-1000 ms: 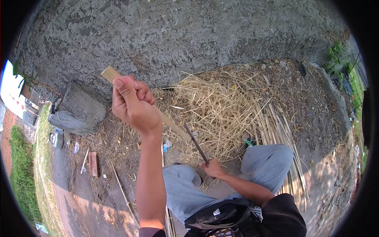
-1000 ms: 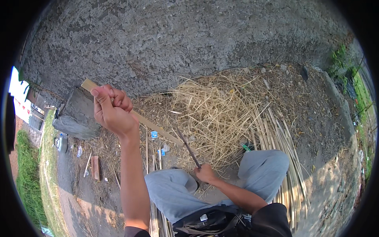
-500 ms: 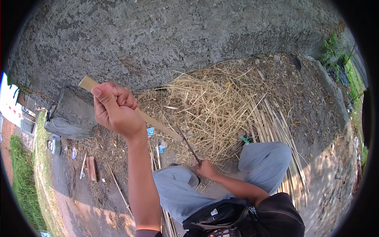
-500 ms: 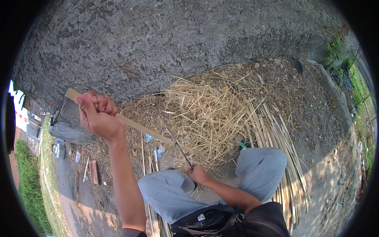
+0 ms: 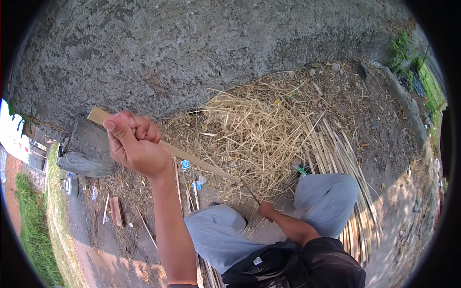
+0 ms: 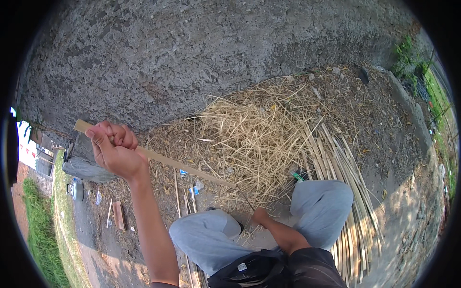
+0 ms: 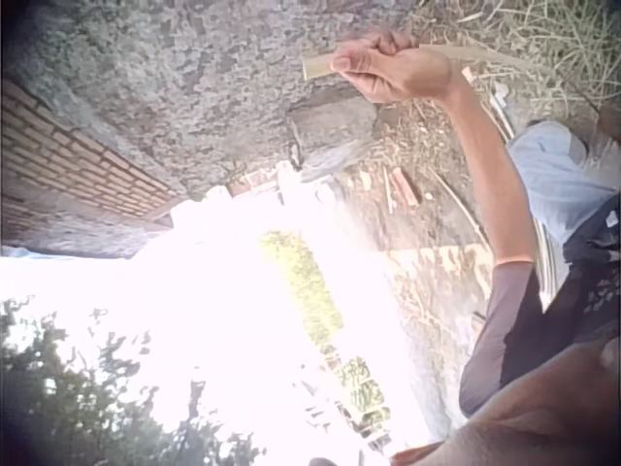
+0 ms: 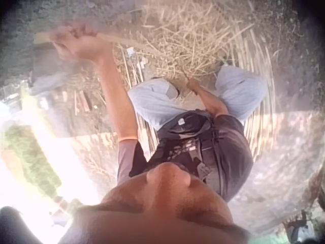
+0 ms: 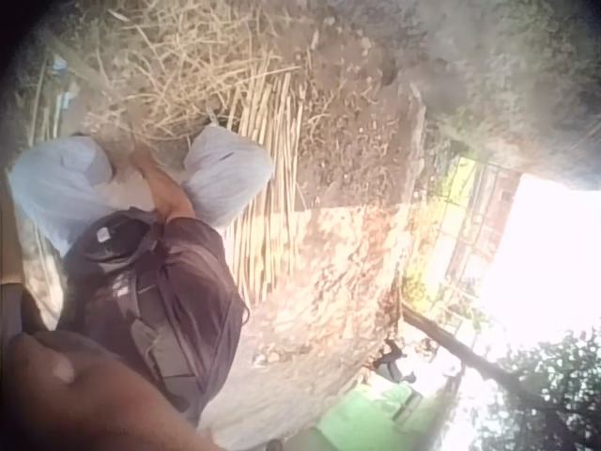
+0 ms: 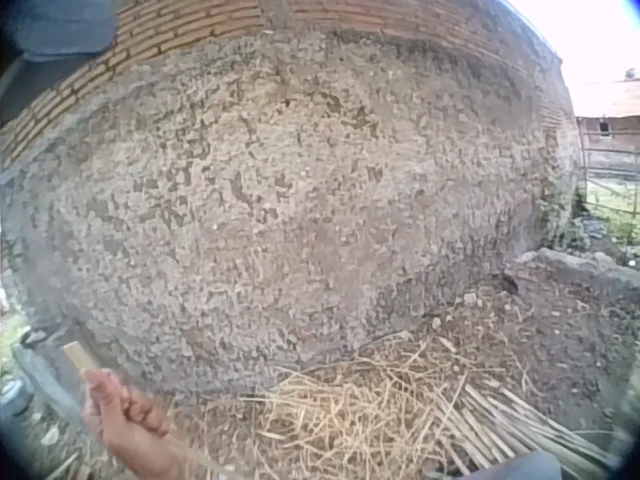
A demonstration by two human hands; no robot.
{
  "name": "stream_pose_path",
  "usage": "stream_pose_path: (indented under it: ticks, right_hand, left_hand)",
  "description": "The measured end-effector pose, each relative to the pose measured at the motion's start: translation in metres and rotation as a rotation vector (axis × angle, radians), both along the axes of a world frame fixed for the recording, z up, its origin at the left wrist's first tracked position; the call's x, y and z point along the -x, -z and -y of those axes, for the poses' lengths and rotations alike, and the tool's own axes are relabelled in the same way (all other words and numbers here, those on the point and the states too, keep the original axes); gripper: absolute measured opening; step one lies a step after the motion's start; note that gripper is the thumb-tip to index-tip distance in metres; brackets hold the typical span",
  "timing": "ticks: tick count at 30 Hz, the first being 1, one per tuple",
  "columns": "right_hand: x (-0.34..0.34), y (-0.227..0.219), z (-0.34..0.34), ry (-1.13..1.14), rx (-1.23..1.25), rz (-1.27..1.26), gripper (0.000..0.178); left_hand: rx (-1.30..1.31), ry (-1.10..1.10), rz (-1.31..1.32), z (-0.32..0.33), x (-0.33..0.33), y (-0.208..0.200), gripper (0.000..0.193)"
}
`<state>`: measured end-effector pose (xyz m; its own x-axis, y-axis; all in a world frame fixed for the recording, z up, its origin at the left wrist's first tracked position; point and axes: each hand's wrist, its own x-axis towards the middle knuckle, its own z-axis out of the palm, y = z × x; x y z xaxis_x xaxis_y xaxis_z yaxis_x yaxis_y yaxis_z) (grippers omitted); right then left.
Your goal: The person splits a bamboo stick with a metal blade and then scrapes down the bamboo strip using a utility knife.
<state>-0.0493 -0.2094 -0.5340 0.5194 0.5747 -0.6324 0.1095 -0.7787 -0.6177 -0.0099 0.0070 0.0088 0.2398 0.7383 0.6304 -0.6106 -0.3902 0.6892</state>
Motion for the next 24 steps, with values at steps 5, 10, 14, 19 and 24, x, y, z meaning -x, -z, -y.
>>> stream_pose_path:
  ticks: [5,10,14,19,24]
  right_hand:
    - [0.017,-0.01,-0.017,0.157,0.014,0.204,0.028]
    - [-0.003,0.009,0.009,-0.13,0.093,-0.041,0.028]
    - [0.018,-0.009,-0.002,-0.042,-0.025,0.245,0.026]
    - [0.01,-0.017,-0.021,0.382,-0.012,-0.309,0.026]
    - [-0.026,-0.145,-0.028,0.171,-0.015,-0.402,0.041]
  left_hand:
    - [0.012,-0.074,0.02,-0.011,0.008,-0.004,0.046]
    - [-0.001,-0.048,0.024,-0.012,0.008,0.002,0.045]
    - [-0.007,-0.08,0.008,-0.017,0.016,-0.001,0.045]
    - [0.023,-0.093,0.036,-0.028,0.019,-0.003,0.044]
    - [0.073,-0.173,0.001,-0.061,0.037,0.006,0.043]
